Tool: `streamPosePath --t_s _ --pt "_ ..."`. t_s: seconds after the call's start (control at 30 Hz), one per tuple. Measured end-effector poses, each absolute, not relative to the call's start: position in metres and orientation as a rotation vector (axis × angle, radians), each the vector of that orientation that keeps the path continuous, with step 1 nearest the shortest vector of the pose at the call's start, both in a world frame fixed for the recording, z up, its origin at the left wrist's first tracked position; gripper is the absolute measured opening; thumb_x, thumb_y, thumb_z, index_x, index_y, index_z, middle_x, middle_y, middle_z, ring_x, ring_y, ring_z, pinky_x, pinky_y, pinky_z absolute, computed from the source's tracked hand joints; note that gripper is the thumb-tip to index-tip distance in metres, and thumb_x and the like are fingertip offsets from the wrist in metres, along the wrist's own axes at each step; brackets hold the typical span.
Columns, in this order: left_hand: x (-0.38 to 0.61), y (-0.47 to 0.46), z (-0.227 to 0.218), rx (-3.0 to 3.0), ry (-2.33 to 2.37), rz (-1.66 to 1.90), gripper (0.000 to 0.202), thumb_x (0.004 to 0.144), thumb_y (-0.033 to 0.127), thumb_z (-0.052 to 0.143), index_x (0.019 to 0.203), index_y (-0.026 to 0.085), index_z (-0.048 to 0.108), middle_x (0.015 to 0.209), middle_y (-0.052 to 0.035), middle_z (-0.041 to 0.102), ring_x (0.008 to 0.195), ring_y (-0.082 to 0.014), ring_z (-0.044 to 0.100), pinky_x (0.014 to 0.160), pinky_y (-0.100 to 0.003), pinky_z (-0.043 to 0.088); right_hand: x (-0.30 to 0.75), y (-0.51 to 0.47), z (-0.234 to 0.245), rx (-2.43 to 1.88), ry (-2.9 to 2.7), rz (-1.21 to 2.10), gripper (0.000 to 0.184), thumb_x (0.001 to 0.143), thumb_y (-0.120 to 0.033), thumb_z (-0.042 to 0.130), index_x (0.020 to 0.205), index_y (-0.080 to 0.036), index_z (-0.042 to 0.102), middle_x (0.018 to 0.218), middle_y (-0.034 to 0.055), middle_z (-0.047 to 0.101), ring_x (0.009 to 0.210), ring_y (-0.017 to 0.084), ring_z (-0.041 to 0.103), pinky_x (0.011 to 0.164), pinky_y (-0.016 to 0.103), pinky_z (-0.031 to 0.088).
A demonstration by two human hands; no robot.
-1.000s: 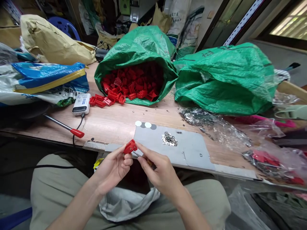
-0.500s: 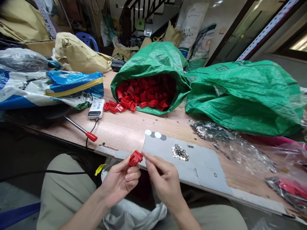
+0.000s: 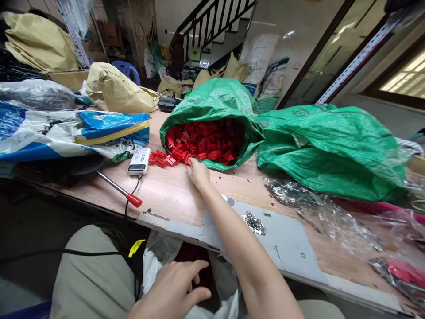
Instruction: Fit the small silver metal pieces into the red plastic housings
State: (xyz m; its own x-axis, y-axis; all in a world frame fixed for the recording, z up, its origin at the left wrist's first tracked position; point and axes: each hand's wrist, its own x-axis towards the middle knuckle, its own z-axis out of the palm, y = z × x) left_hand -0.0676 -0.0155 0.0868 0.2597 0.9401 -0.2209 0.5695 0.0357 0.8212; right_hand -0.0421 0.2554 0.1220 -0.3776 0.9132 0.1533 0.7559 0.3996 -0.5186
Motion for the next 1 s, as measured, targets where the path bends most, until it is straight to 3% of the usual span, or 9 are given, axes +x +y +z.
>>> streamPosePath --t_s 0.17,0.27,0.37,0.5,0.63,0.7,0.77,0.83,1.0 --pt "-0.082 0.004 0.105 1.337 1.320 1.049 0.036 0.093 0.042 0.059 0.124 0.024 0.066 0.097 -0.0068 0.074 0.083 -0.0206 0.069 0.076 -0.030 0.055 -0.035 0.243 0.127 -1.381 -2.200 0.588 0.024 0.091 -0.021 0.051 0.103 -0.014 0.070 0.101 0.0126 0.074 0.094 0.023 0.064 0.084 0.030 0.044" --pt "-0.093 0.021 0.104 0.945 1.308 1.369 0.057 0.093 0.051 0.057 0.142 0.024 0.046 0.118 -0.0118 0.067 0.093 -0.0204 0.069 0.075 -0.031 0.060 0.000 0.197 0.133 -1.292 -2.174 0.683 0.021 0.091 -0.022 0.050 0.099 -0.015 0.068 0.091 0.0063 0.073 0.084 0.017 0.064 0.077 0.024 0.045" --pt "-0.094 0.036 0.098 0.751 1.168 1.488 0.074 0.091 0.052 0.061 0.152 0.027 0.026 0.137 -0.0146 0.058 0.112 -0.0221 0.066 0.084 -0.035 0.061 0.043 0.134 0.137 -1.219 -2.171 0.817 0.016 0.088 -0.021 0.051 0.088 -0.016 0.066 0.080 0.0013 0.069 0.071 0.013 0.059 0.065 0.021 0.044" --pt "-0.079 0.043 0.093 0.872 1.068 1.304 0.063 0.084 0.044 0.072 0.138 0.019 0.050 0.124 -0.0137 0.068 0.112 -0.0246 0.068 0.094 -0.037 0.058 0.094 0.076 0.138 -1.107 -2.161 1.096 0.023 0.087 -0.016 0.051 0.100 -0.017 0.070 0.074 -0.0006 0.066 0.060 0.011 0.051 0.057 0.022 0.039" --pt "-0.064 0.048 0.085 1.150 1.276 1.302 0.046 0.085 0.035 0.071 0.128 0.023 0.059 0.119 -0.0091 0.071 0.109 -0.0238 0.069 0.097 -0.040 0.056 0.156 0.086 0.128 -1.404 -2.056 0.751 0.032 0.091 -0.026 0.053 0.116 -0.018 0.071 0.073 0.0019 0.067 0.061 0.015 0.056 0.060 0.026 0.045" --pt "-0.060 0.052 0.081 1.336 1.333 1.290 0.036 0.085 0.030 0.070 0.120 0.025 0.063 0.116 -0.0058 0.072 0.106 -0.0222 0.070 0.099 -0.039 0.055 0.193 0.109 0.121 -1.556 -1.938 0.433 0.032 0.089 -0.029 0.054 0.111 -0.016 0.074 0.078 0.0063 0.070 0.068 0.020 0.061 0.067 0.031 0.049" --pt "-0.059 0.055 0.079 1.459 1.305 1.246 0.026 0.086 0.028 0.068 0.113 0.026 0.066 0.112 -0.0034 0.073 0.103 -0.0210 0.071 0.097 -0.037 0.056 0.224 0.133 0.115 -1.583 -1.937 0.246 0.029 0.086 -0.028 0.055 0.104 -0.018 0.076 0.098 0.0116 0.073 0.088 0.026 0.066 0.082 0.039 0.051" --pt "-0.058 0.056 0.078 1.505 1.284 1.223 0.024 0.088 0.027 0.067 0.111 0.026 0.066 0.109 -0.0019 0.074 0.102 -0.0200 0.071 0.095 -0.035 0.057 0.244 0.151 0.112 -1.562 -1.962 0.250 0.025 0.084 -0.029 0.058 0.098 -0.019 0.077 0.106 0.0124 0.073 0.098 0.029 0.066 0.088 0.041 0.050" --pt "-0.060 0.055 0.075 1.523 1.303 1.247 0.027 0.087 0.028 0.069 0.113 0.026 0.065 0.110 -0.0019 0.074 0.101 -0.0198 0.072 0.094 -0.034 0.058 0.252 0.164 0.110 -1.524 -1.966 0.367 0.018 0.080 -0.033 0.062 0.081 -0.020 0.074 0.093 0.0094 0.075 0.093 0.029 0.067 0.088 0.041 0.049"
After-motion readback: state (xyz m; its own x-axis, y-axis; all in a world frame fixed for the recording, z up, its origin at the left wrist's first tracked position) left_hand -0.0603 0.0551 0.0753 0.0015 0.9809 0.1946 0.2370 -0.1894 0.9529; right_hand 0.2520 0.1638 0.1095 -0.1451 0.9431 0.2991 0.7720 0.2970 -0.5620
